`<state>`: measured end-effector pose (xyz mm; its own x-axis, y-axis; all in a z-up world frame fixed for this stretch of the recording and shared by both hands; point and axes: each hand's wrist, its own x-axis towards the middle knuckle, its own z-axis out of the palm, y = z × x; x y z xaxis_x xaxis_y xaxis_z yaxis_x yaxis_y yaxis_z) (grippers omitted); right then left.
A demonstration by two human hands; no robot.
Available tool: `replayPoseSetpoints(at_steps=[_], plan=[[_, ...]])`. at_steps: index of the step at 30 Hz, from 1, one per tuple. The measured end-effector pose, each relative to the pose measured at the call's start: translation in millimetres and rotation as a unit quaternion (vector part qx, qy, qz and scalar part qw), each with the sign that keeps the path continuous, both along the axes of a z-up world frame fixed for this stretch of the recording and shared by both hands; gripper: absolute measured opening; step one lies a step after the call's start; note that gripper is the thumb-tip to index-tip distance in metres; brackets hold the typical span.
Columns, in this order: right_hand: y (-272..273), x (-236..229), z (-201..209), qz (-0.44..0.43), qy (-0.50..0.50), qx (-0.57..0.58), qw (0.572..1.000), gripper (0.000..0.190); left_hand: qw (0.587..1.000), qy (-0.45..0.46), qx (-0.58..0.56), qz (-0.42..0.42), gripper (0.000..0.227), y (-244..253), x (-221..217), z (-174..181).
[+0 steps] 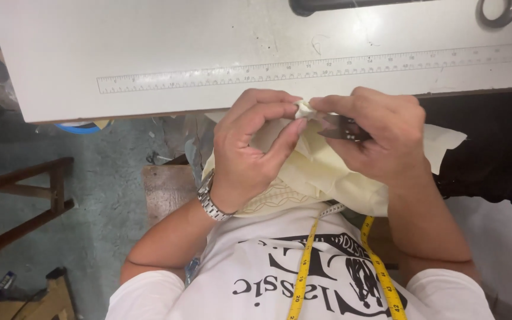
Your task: Trimming loose threads from a garment using a small hand-held clipper at a sewing workstation.
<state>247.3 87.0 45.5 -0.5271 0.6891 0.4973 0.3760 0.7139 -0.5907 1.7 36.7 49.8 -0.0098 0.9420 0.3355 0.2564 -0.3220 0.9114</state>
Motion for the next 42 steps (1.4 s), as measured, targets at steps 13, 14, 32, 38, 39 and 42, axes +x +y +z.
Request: replayPoseSetpoints(at_steps=[13, 14, 32, 38, 39, 42], plan=[[-1.7, -2.1, 6.4, -0.010, -0.056, 0.014, 0.998, 0.011, 0.999, 0.024, -0.002, -0.033, 0.006, 0.1, -16.6, 10.3], [-0.9, -1.9, 1.3, -0.005, -0.047, 0.014, 0.999, 0.007, 0.999, 0.016, -0.014, -0.043, 0.006, 1.9, -15.1, 9.2], [-39.2, 2.1, 7.8, 0.015, 0.049, -0.253, 0.966, 0.035, 0.992, -0.046, -0.093, -0.065, 0.006, 1.3, -9.1, -5.7], [-45.7, 0.5, -55.9, -0.060, -0.018, -0.026, 0.998, 0.081, 0.994, -0.037, -0.055, -0.084, 0.016, -0.6, -8.4, -8.5], [-44.8, -3.0, -55.7, -0.059, -0.017, -0.024, 0.998, 0.081, 0.995, -0.036, -0.054, -0.082, 0.016, -0.7, -9.8, -7.3], [-45.6, -7.7, -43.0, -0.087, 0.015, -0.019, 0.996, 0.014, 0.997, 0.016, -0.047, -0.066, 0.013, -2.8, -10.8, -7.5]])
